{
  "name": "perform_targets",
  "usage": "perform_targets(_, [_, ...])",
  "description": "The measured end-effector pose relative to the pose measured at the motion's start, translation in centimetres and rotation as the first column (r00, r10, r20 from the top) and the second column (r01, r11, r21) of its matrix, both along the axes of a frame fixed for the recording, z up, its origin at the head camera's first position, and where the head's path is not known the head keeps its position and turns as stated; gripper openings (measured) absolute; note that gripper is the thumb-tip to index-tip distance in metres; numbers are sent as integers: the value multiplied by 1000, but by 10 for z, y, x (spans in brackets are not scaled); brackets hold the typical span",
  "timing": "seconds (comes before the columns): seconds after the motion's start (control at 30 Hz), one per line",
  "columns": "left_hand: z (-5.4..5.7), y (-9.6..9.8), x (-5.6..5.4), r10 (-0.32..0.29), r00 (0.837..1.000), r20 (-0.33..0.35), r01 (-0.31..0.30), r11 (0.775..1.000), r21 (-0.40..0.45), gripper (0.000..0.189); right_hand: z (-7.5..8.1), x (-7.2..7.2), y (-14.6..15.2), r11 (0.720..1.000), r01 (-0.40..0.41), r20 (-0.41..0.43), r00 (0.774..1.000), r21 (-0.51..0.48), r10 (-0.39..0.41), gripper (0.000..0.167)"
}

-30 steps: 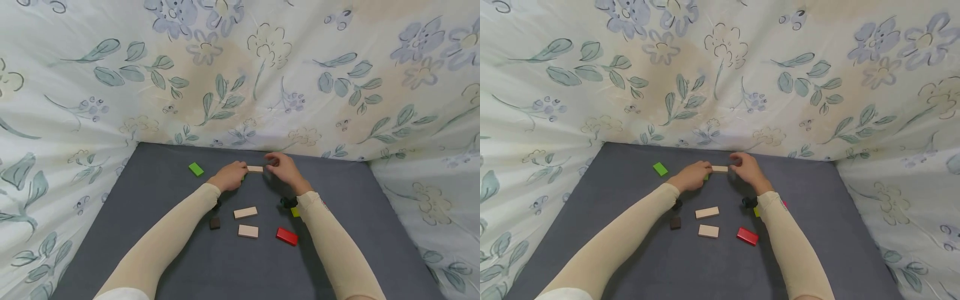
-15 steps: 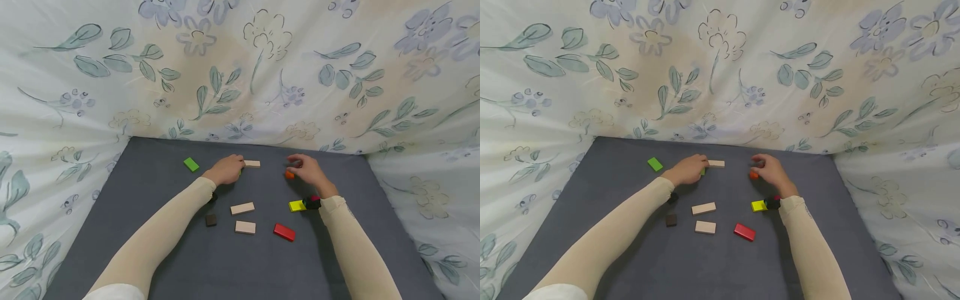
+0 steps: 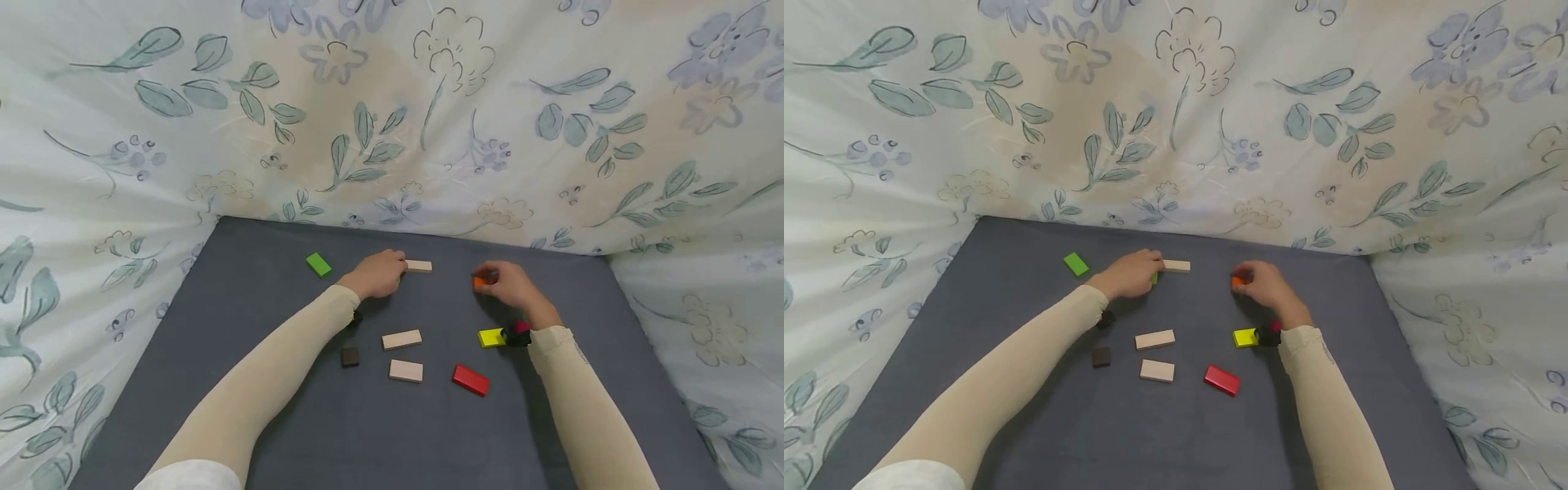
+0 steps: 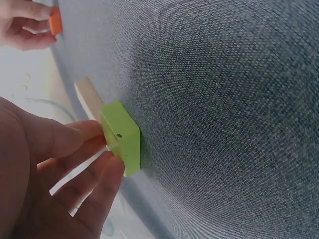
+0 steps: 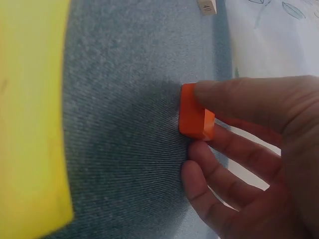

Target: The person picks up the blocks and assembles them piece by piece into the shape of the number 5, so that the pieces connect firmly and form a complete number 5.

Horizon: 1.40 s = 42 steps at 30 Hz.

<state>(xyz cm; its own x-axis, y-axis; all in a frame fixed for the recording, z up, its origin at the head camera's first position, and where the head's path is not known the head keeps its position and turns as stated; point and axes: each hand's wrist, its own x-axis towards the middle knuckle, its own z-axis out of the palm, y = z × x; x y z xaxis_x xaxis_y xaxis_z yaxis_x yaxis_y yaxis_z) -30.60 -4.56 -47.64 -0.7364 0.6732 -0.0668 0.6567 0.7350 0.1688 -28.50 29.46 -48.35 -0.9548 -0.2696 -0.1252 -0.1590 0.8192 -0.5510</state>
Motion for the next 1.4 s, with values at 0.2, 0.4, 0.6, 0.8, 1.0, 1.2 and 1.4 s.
perform_targets(0.2, [0, 0, 2, -15, 1000, 6, 15, 1000, -9, 32, -5, 0, 1, 1000, 25, 19, 1000, 4, -25, 33])
perform_targets(0.4, [1, -1, 1, -3, 1000, -9, 3, 1000, -6, 33, -3, -4, -1, 1000, 20, -9, 1000, 1, -20, 32])
perform_targets(0.6, [-1, 0, 0, -9, 1000, -13, 9, 1000, -21, 33, -6, -4, -6, 999, 25, -43, 999, -25, -26, 32])
perform_targets(0.8, [-1, -2, 0, -18, 1000, -24, 18, 1000, -24, 31, -4, -5, -18, 999, 10, -66, 998, -36, -12, 33])
perform_targets(1.0, [-3, -1, -2, -19, 999, -38, 18, 1000, -18, 29, 0, -13, -29, 999, 3, -79, 997, -36, -6, 33])
perform_targets(1.2, [-3, 2, -4, -8, 999, -40, 7, 1000, -16, 29, 3, -22, -36, 999, -11, -66, 998, -33, 9, 33])
perform_targets(1.4, [-3, 4, -5, 3, 999, -37, -4, 1000, -25, 30, 4, -29, -43, 999, -16, -48, 999, -36, 14, 34])
